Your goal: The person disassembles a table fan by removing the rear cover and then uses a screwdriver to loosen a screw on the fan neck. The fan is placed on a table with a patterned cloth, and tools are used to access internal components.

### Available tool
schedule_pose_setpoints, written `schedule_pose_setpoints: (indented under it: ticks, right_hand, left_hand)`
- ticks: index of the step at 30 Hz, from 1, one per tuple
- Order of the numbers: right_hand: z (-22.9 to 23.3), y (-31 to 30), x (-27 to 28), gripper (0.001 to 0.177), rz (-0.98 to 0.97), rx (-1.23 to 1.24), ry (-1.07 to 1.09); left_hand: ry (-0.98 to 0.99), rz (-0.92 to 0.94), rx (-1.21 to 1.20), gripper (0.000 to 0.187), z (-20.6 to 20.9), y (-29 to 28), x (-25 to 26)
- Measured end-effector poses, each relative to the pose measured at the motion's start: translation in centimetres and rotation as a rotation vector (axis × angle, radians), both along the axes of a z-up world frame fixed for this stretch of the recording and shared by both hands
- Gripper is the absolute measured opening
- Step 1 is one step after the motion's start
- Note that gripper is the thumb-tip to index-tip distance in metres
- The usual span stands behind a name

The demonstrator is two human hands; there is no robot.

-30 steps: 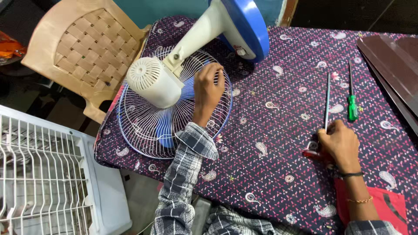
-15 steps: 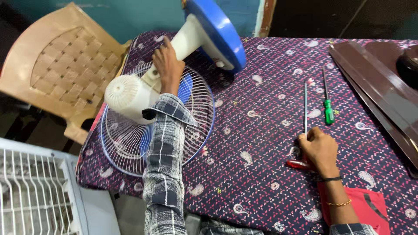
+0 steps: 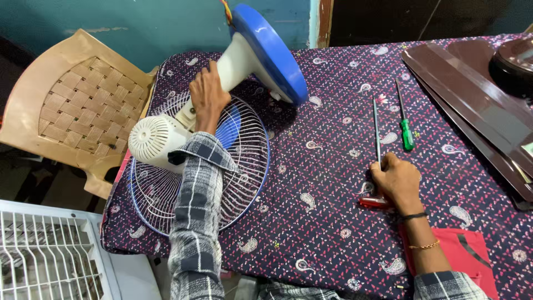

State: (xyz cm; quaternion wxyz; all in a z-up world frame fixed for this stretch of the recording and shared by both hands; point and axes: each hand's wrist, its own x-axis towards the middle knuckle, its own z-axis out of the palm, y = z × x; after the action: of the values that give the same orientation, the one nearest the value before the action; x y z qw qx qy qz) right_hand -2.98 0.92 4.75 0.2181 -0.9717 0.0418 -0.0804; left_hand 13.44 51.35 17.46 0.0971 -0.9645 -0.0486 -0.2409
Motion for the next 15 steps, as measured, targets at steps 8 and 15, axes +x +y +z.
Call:
schedule_pose_setpoints:
  ticks: [8,15]
  right_hand:
    - [-0.3,0.0,0.1,0.038,0.026,0.014,-0.024]
    - [0.1,-0.1,-0.5,0.040,0.027,0.072,-0.050]
  left_hand:
    - [-0.226,-0.520,-0.031,0.084,10.2,-5.7,-5.4]
    - [-0.354,-1.084,-0.142,0.059,14.0,-12.7,-7.9]
